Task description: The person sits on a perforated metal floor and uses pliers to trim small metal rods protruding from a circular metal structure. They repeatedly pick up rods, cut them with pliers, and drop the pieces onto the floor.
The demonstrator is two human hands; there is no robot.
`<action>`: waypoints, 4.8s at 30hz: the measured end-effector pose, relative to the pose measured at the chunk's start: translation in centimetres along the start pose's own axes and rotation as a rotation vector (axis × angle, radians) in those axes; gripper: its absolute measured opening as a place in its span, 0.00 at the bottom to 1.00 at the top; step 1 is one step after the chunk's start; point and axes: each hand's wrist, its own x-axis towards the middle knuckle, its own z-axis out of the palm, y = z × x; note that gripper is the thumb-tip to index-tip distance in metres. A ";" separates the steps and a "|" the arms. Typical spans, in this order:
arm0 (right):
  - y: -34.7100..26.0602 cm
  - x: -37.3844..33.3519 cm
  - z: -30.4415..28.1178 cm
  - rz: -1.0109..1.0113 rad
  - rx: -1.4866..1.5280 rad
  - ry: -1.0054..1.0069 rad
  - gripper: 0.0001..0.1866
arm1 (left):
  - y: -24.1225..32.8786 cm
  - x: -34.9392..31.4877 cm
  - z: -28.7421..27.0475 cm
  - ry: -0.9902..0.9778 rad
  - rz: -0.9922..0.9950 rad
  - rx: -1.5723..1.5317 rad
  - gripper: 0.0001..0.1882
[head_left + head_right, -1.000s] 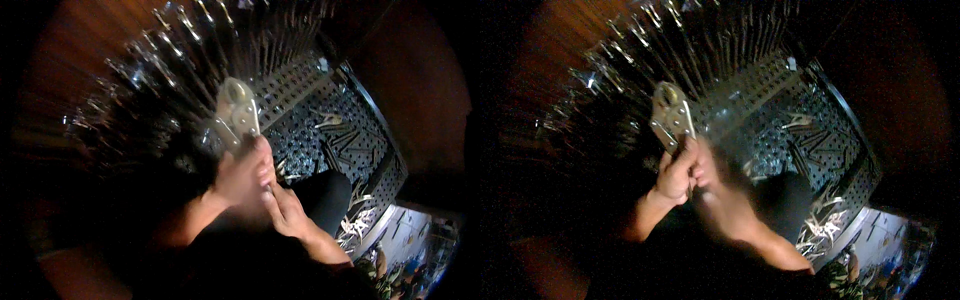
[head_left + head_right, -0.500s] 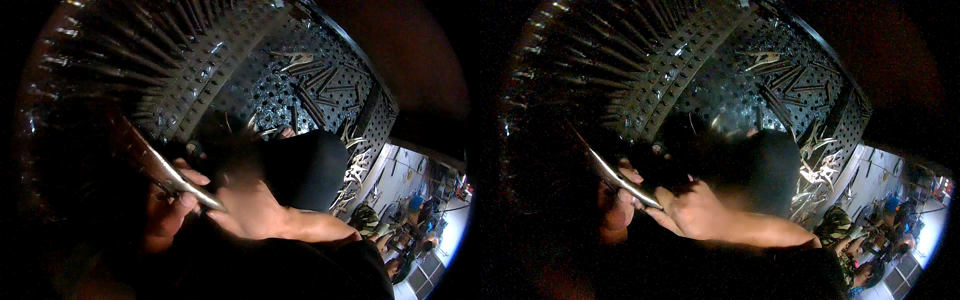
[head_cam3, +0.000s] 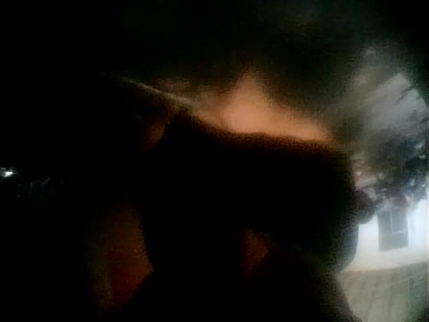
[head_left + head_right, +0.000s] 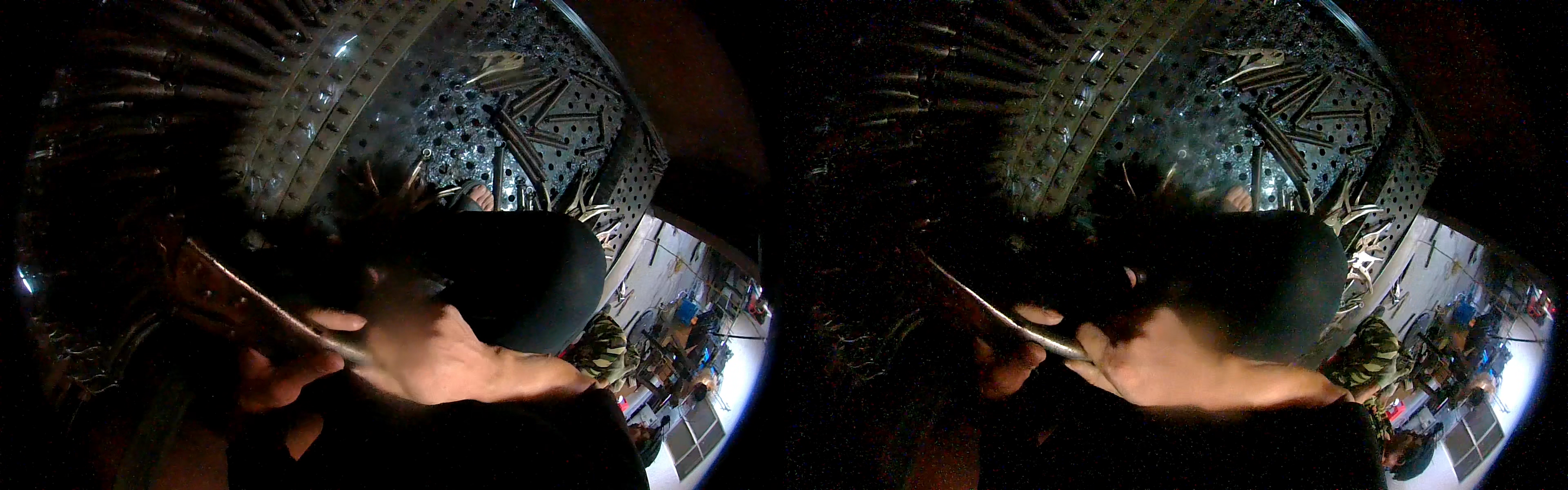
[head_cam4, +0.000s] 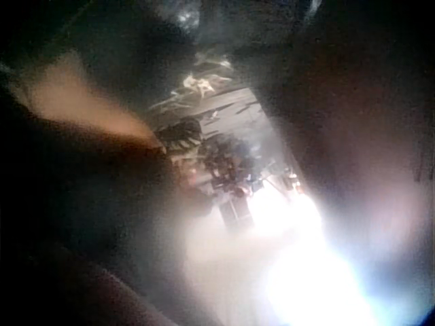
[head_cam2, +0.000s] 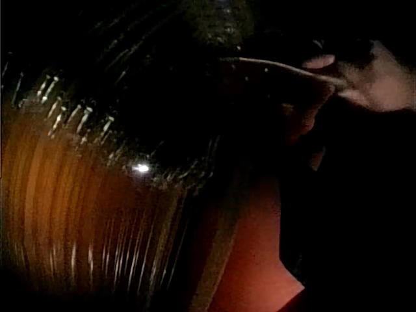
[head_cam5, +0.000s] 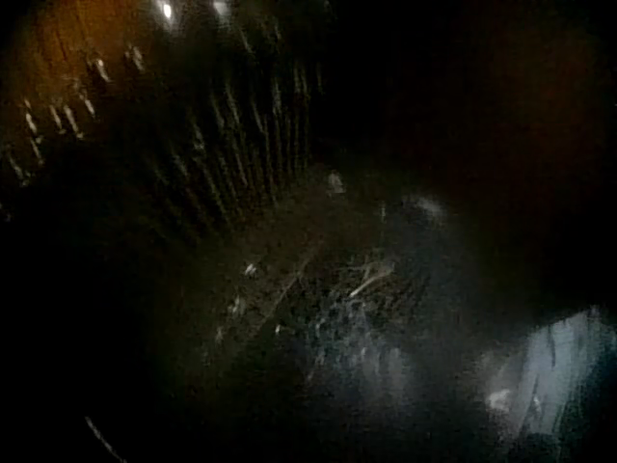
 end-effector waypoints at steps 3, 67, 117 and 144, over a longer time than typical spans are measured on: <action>-0.2 0.0 -2.9 -0.019 0.024 0.043 0.19 | 0.2 0.0 -0.4 0.038 -0.087 0.022 0.23; 16.7 3.2 -10.8 0.029 1.144 0.693 0.36 | -5.1 4.2 -0.1 0.258 0.168 -0.148 0.22; 9.4 11.3 -10.5 -0.327 -0.723 -0.011 0.40 | -7.2 6.2 -3.9 0.130 0.007 0.515 0.24; 10.9 10.8 -7.8 0.002 0.545 -0.317 0.36 | -1.3 5.8 -0.5 0.320 0.635 -0.319 0.35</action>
